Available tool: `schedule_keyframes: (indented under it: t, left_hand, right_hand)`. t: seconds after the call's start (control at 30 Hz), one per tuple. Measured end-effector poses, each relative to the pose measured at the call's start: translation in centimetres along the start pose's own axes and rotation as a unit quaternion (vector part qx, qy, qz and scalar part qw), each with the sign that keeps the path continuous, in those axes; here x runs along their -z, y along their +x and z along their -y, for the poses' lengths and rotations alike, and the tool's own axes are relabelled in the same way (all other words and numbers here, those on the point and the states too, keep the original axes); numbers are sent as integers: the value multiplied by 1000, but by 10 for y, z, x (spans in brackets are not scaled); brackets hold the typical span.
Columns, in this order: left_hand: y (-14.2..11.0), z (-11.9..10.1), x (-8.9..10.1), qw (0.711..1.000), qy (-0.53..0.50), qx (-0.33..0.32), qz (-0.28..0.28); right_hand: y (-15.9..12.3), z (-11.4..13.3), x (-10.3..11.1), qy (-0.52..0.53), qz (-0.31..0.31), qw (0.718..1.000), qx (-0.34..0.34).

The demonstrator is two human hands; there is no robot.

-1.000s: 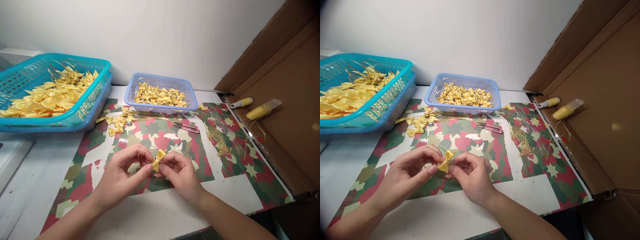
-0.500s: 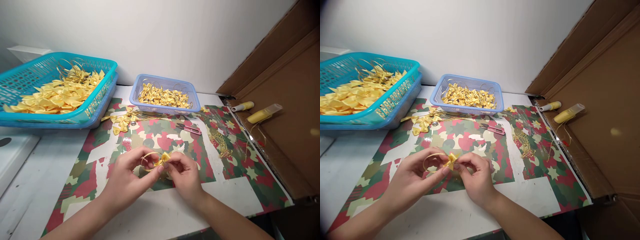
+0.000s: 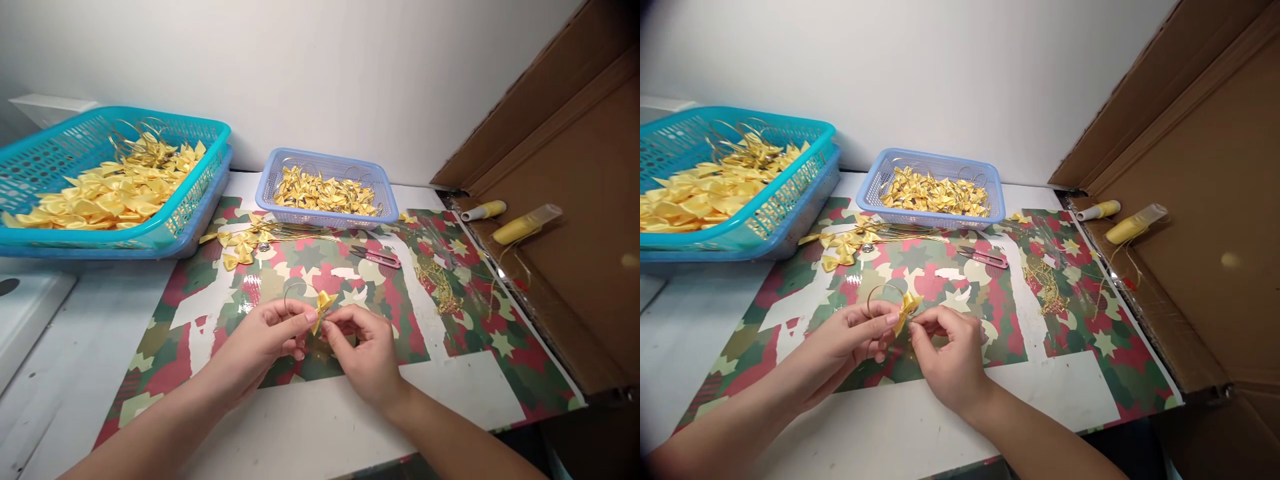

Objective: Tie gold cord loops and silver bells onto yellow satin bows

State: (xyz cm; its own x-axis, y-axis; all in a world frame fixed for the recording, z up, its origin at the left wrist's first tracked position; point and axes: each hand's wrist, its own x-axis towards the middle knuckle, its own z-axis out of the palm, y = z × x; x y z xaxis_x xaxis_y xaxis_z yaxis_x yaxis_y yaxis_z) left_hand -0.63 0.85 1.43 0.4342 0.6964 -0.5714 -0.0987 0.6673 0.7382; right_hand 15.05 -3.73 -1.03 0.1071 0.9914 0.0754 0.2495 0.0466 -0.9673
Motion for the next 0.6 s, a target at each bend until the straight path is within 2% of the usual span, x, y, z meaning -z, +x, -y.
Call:
schedule_keyframes:
  t: [0.1,0.23,0.37,0.6]
  left_hand:
    - [2,0,1,999,-22,14,18]
    - [4,0,2,999,-36,1,34]
    - [3,1,1,999,-27,-16,24]
    - [3,2,0,1000,-12,-25,12]
  right_hand:
    - [0,-2,-2,5,-10,1000,22]
    - [1,-2,-4,36,2,999,-7]
    - [1,-1,-5,86,15,995,-46]
    - [1,-1,-5,99,16,993,-57]
